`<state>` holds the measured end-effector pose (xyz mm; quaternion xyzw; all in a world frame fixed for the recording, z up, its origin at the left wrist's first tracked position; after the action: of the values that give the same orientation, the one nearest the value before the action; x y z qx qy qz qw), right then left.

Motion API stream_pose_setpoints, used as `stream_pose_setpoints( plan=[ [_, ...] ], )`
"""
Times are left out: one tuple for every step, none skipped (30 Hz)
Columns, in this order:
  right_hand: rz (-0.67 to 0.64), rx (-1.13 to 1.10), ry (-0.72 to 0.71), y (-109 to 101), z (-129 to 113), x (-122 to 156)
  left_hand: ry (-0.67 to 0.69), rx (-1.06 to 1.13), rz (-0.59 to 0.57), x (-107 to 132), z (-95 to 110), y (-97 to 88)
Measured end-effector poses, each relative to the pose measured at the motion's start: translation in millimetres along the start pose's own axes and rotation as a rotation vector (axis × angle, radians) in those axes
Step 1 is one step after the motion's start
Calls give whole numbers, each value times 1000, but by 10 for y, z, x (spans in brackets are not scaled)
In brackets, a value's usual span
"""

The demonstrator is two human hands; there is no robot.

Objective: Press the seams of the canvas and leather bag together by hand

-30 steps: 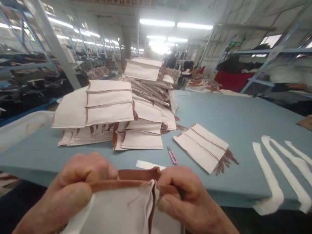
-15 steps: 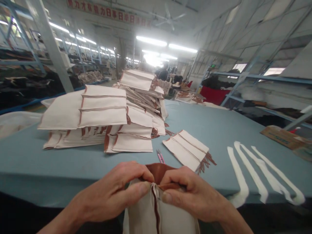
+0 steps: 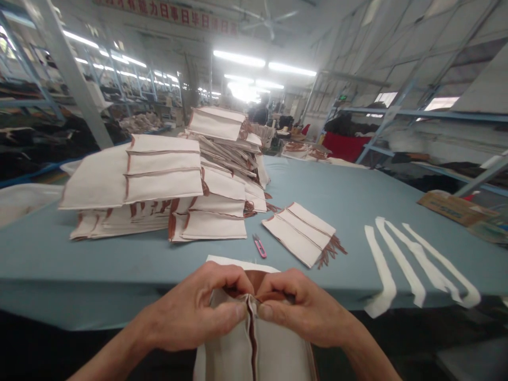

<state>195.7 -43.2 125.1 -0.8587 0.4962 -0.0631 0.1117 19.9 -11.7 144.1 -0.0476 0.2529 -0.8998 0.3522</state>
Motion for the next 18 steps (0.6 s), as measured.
stream_pose_setpoints(
  plan=[
    [-1,-8,5,2,28,-4,-16,20,-6,-5,-22,13],
    [-3,-19,10,4,57,-9,-30,43,-8,-12,-42,24],
    [-3,-27,15,5,85,-15,-40,68,-4,-21,-61,32],
    [-2,-31,20,5,110,-20,-50,94,-1,-30,-80,40],
    [0,-30,23,4,132,-24,-55,121,3,-39,-96,47],
    [3,-25,26,2,149,-27,-55,148,5,-49,-110,56],
    [4,-14,28,1,160,-29,-56,170,5,-59,-124,65],
    [6,-3,28,-1,166,-31,-57,186,6,-68,-137,74],
    [7,5,28,-3,168,-32,-61,195,5,-78,-150,82],
    [7,8,26,-6,168,-32,-68,200,3,-88,-163,90],
    [7,8,27,-9,168,-32,-78,200,-2,-97,-176,98],
    [8,10,28,-14,168,-31,-88,191,-12,-105,-187,104],
    [11,19,30,-19,170,-29,-95,174,-19,-111,-196,105],
    [17,37,34,-26,175,-26,-98,143,-31,-115,-202,104],
    [26,66,36,-34,180,-24,-101,98,-43,-116,-207,99],
    [35,101,31,-42,185,-21,-103,45,-60,-115,-213,92],
    [44,140,21,-49,189,-19,-107,-12,-84,-112,-220,83],
    [53,178,7,-54,193,-19,-109,-64,-115,-108,-229,74]
  ],
)
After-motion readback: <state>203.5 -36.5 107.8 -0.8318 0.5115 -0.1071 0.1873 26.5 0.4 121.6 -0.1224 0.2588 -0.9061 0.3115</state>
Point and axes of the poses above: each hand's wrist, its own x-axis away from the middle knuckle, its own y-axis out of the palm, z = x × y, the point moved 4 cm from there along -x, towards the middle knuckle, and after that the axes turned 2 degrees about y, right-handed, at the moved point
